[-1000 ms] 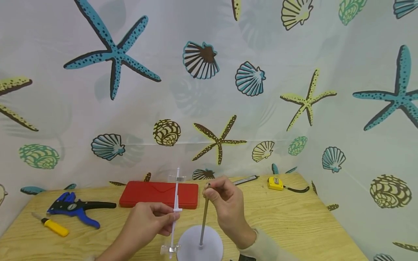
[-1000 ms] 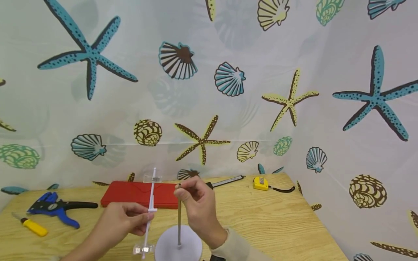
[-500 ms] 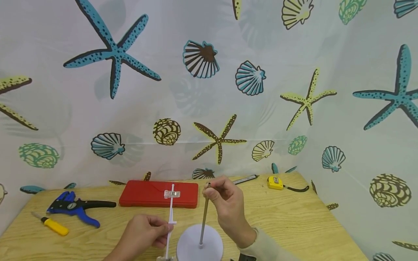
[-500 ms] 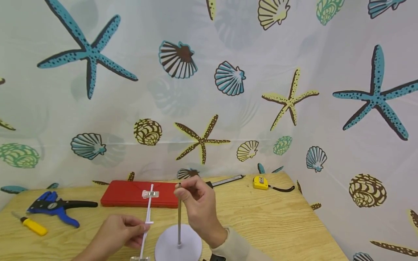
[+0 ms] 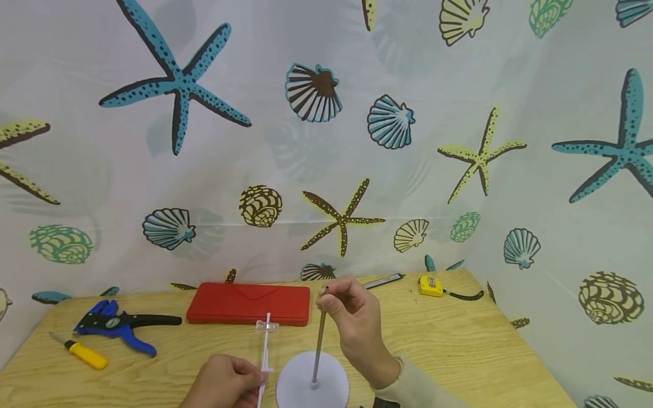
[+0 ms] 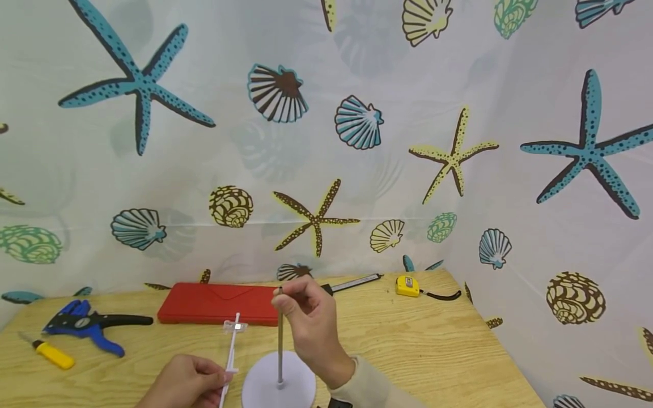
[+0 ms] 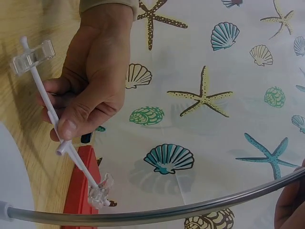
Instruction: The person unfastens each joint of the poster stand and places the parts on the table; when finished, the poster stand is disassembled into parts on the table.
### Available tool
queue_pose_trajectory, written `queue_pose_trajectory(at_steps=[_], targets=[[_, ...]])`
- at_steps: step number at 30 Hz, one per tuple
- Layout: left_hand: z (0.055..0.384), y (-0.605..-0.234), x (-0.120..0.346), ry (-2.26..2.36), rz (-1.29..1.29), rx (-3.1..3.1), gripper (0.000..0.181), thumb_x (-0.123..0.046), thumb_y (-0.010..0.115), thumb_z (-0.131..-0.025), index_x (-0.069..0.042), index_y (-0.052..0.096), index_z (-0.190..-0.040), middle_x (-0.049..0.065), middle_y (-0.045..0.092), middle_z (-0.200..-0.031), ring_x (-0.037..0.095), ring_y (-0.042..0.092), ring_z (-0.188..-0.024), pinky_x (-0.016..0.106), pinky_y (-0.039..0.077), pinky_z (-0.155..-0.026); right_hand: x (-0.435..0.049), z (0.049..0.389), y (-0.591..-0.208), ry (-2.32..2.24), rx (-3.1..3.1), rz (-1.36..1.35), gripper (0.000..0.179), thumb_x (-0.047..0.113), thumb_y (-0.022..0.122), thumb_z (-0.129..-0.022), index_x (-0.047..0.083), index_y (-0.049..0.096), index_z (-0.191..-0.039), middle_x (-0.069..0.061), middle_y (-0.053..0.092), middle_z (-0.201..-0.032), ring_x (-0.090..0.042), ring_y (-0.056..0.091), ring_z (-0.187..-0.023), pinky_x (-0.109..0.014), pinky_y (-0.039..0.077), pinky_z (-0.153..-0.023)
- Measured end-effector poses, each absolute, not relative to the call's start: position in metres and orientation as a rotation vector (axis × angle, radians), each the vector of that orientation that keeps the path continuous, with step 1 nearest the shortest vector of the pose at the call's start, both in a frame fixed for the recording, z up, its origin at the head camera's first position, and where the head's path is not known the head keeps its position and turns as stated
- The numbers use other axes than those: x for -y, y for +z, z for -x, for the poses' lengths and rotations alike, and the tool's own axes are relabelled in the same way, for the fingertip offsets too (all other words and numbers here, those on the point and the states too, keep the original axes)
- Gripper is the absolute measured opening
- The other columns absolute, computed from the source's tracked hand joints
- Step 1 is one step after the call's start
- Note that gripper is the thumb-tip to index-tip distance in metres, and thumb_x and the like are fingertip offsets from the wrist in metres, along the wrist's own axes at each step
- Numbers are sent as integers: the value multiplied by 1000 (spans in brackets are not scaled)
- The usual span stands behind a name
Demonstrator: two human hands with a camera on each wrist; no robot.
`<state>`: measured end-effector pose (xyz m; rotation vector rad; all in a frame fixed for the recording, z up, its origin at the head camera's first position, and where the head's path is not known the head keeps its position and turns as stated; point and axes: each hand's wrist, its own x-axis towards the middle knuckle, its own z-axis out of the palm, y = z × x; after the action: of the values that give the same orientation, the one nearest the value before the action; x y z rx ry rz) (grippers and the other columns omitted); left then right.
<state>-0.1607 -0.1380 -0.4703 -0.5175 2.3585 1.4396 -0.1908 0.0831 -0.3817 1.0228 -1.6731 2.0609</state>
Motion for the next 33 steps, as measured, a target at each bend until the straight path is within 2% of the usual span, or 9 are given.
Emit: queue_pose_trajectory(at_steps=[14, 22, 33], targets=[[160, -488, 142, 1401, 518, -2351, 23, -23, 83, -84, -1, 76, -87, 3, 72, -71, 13, 67, -64, 27, 56, -60, -83, 190, -381, 2084, 1676, -1005, 31, 7, 62, -99, -20, 48, -97, 12, 67, -99, -1, 64, -88, -16, 53, -80], [163, -495, 142, 1325, 517, -2325, 24, -26, 83, -83, -4, 77, -90, 3, 72, -76, 16, 63, -72, 27, 52, -63, -83, 191, -382, 2090, 1667, -1017, 32, 8, 62, -99, -20, 47, -97, 12, 67, -99, -1, 65, -89, -16, 53, -81], [163, -501, 140, 1271, 487, -2339, 26, -28, 83, -83, -4, 77, -88, 2, 71, -76, 15, 63, -72, 29, 51, -62, -83, 190, -380, 2128, 1653, -1007, 34, 8, 62, -99, -21, 45, -97, 11, 67, -99, -2, 64, -89, -16, 53, -81]])
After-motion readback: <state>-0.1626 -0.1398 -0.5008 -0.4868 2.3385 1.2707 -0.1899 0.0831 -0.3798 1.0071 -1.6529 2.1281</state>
